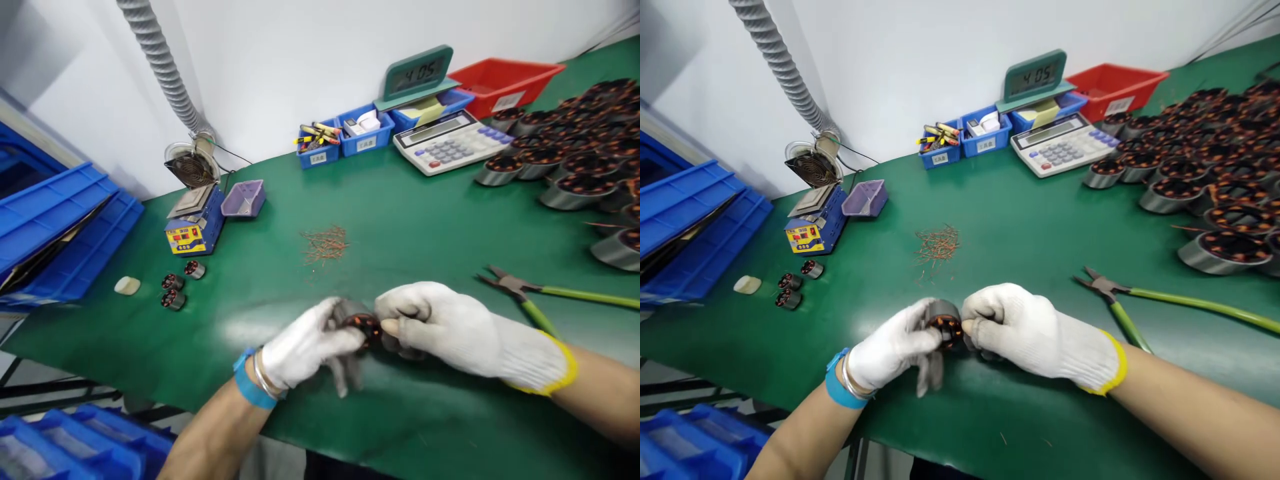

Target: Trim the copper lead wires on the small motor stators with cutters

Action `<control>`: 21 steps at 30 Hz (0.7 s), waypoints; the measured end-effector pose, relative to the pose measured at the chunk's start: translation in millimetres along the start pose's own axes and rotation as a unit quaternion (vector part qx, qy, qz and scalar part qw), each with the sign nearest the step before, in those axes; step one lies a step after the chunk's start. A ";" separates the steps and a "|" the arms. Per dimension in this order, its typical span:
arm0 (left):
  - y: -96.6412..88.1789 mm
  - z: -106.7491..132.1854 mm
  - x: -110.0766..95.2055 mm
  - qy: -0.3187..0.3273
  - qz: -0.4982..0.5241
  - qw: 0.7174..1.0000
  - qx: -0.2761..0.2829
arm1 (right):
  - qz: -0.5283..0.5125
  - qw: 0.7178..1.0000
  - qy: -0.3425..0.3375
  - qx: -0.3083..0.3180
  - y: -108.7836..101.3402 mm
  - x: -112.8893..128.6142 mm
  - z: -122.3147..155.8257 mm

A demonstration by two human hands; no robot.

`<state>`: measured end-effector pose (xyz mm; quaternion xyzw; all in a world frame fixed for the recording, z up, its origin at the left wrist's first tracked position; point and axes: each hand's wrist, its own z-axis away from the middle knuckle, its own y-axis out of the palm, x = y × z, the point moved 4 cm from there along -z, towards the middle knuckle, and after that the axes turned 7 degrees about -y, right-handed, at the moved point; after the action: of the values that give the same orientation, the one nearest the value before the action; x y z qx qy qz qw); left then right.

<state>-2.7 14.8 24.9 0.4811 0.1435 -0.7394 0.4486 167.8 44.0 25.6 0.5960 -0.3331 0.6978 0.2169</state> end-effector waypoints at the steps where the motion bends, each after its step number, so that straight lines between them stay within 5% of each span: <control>1: -0.7 4.1 -5.9 0.078 -0.029 0.995 -0.047 | -0.047 0.999 0.017 0.005 2.8 -4.0 -0.8; 4: 7.2 21.8 -15.9 0.304 -0.164 0.927 -0.146 | -0.167 0.985 0.037 0.017 10.1 -5.7 -1.2; 6: 7.5 26.9 -14.0 0.351 -0.179 0.891 -0.226 | -0.137 0.990 0.029 0.023 10.2 -0.1 0.2; 8: -0.9 20.5 -6.9 0.262 -0.101 0.916 -0.288 | -0.020 1.000 0.002 0.020 6.6 6.3 1.6; 10: 2.2 4.7 3.1 0.078 -0.057 0.984 -0.153 | 0.101 0.994 -0.031 0.011 2.7 9.3 2.3; 12: 6.5 -0.3 4.4 -0.013 -0.025 0.999 -0.044 | 0.131 0.991 -0.023 0.006 1.3 4.6 2.1; 14: 3.5 2.1 -5.1 0.046 0.019 0.997 -0.050 | 0.069 0.997 0.024 0.021 3.6 -5.1 1.9; 18: -12.2 18.1 -21.0 0.273 0.058 0.938 -0.204 | 0.003 0.998 0.051 0.037 8.9 -10.7 2.0; 21: -8.6 9.4 -13.3 0.201 -0.106 0.960 -0.166 | 0.142 0.990 -0.008 0.012 5.0 -3.0 0.1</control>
<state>-13.2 20.5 38.8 0.5207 0.4011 -0.6368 0.4030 165.0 40.8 21.6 0.5507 -0.4071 0.7209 0.1060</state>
